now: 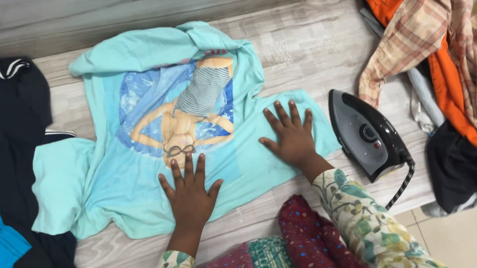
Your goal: The person irons a plaid shirt and a light blue t-shirt on a flat surface. They smooth the fabric with their hands, move the iron across the body and sleeves, and flip the garments to iron different sections.
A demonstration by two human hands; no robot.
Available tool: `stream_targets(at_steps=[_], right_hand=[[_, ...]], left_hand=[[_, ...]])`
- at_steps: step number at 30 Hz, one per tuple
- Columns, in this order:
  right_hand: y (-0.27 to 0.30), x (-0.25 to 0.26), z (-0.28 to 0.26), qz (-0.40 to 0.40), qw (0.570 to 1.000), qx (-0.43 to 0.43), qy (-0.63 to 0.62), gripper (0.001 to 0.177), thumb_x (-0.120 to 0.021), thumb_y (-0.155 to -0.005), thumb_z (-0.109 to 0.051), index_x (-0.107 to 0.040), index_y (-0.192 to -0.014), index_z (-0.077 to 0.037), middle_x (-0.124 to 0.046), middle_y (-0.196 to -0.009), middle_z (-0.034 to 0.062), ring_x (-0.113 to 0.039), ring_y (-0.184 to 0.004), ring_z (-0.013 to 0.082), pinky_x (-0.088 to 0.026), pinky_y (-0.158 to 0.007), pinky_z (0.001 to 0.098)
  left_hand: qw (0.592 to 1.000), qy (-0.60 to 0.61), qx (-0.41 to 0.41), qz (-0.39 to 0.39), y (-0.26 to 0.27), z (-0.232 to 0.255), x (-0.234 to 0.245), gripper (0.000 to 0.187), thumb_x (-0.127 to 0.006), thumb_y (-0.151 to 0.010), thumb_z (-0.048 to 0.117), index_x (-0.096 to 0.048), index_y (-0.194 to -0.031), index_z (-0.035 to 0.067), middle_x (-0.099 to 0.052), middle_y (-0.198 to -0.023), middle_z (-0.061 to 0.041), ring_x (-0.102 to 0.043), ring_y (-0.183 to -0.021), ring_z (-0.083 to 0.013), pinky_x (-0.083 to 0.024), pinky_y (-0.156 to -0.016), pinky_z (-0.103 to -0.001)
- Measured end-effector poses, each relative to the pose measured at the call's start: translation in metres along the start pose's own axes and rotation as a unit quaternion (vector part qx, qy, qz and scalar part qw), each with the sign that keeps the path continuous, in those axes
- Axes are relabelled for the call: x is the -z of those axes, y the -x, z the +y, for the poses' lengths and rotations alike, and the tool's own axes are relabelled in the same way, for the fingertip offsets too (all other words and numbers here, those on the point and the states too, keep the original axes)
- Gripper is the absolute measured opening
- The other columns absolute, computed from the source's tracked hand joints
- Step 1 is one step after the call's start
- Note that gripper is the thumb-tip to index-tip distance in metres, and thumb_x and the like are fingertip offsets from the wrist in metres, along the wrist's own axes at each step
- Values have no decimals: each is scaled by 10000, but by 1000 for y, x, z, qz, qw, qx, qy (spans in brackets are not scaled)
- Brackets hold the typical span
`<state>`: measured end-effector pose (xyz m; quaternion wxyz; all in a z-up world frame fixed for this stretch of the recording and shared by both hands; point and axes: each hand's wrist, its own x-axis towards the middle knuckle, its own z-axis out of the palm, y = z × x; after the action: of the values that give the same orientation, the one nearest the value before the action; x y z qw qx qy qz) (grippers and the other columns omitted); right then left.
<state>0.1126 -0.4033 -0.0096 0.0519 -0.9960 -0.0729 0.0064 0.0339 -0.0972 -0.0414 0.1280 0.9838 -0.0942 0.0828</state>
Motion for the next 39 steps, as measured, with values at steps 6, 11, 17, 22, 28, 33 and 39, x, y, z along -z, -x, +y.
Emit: stream_targets(at_steps=[6, 11, 17, 22, 28, 33, 39], right_hand=[[11, 0, 19, 7, 999, 33, -18, 832, -540, -899, -692, -352, -1588, -265, -262, -1681, 80, -170, -1561, 381, -70, -1187, 702], [17, 43, 58, 51, 995, 80, -27, 786, -661, -883, -560, -447, -1543, -189, -298, -1673, 187, -211, -1541, 442, -153, -1143, 681], [75, 138, 148, -65, 967, -248, -8, 821, -818, -805, -396, -516, -1500, -81, -665, -1257, 227, -669, -1064, 394, -535, -874, 528], [92, 138, 182, -92, 851, -338, -392, 520, -784, -893, -218, -670, -1266, 125, -735, -995, 219, -687, -765, 251, -536, -672, 361], [99, 134, 115, 19, 701, -265, -662, 413, -744, -803, 3, -521, -1151, 19, -672, -933, 114, -702, -687, 211, -611, -619, 334], [58, 107, 25, -79, 704, -225, -669, 371, -735, -830, -38, -525, -1128, 28, -666, -894, 119, -680, -637, 190, -579, -551, 320], [41, 90, -21, -117, 711, -248, -647, 394, -740, -826, -59, -520, -1119, 86, -659, -875, 149, -664, -586, 197, -552, -499, 325]], left_hand=[[999, -10, 31, 7, -2, 14, 0, 828, -440, -916, 712, -385, -1573, 212, -233, -1690, -78, -114, -1543, -461, -37, -1113, -793], [998, -10, 59, -1, 9, 28, 2, 785, -503, -947, 637, -409, -1569, 167, -301, -1670, -112, -190, -1539, -447, -86, -1148, -764], [993, 95, -60, -24, 33, 72, 11, 633, -511, -1001, 480, -441, -1540, 156, -391, -1626, -125, -274, -1537, -368, -136, -1240, -607], [983, 86, -140, -78, 38, 105, 20, 574, -553, -955, 459, -498, -1489, 254, -421, -1592, -47, -296, -1494, -293, -138, -1205, -586], [975, 124, -34, -179, 14, 115, 29, 449, -537, -1018, 415, -546, -1425, 224, -428, -1592, -44, -301, -1524, -256, -125, -1260, -593], [989, 148, 6, 6, -36, 141, -1, 504, -498, -1031, 293, -487, -1512, 143, -403, -1617, -125, -280, -1532, -379, -129, -1218, -623], [999, 40, 6, 9, -35, 135, -10, 563, -483, -999, 294, -442, -1546, 165, -399, -1611, -91, -309, -1505, -343, -120, -1211, -641]])
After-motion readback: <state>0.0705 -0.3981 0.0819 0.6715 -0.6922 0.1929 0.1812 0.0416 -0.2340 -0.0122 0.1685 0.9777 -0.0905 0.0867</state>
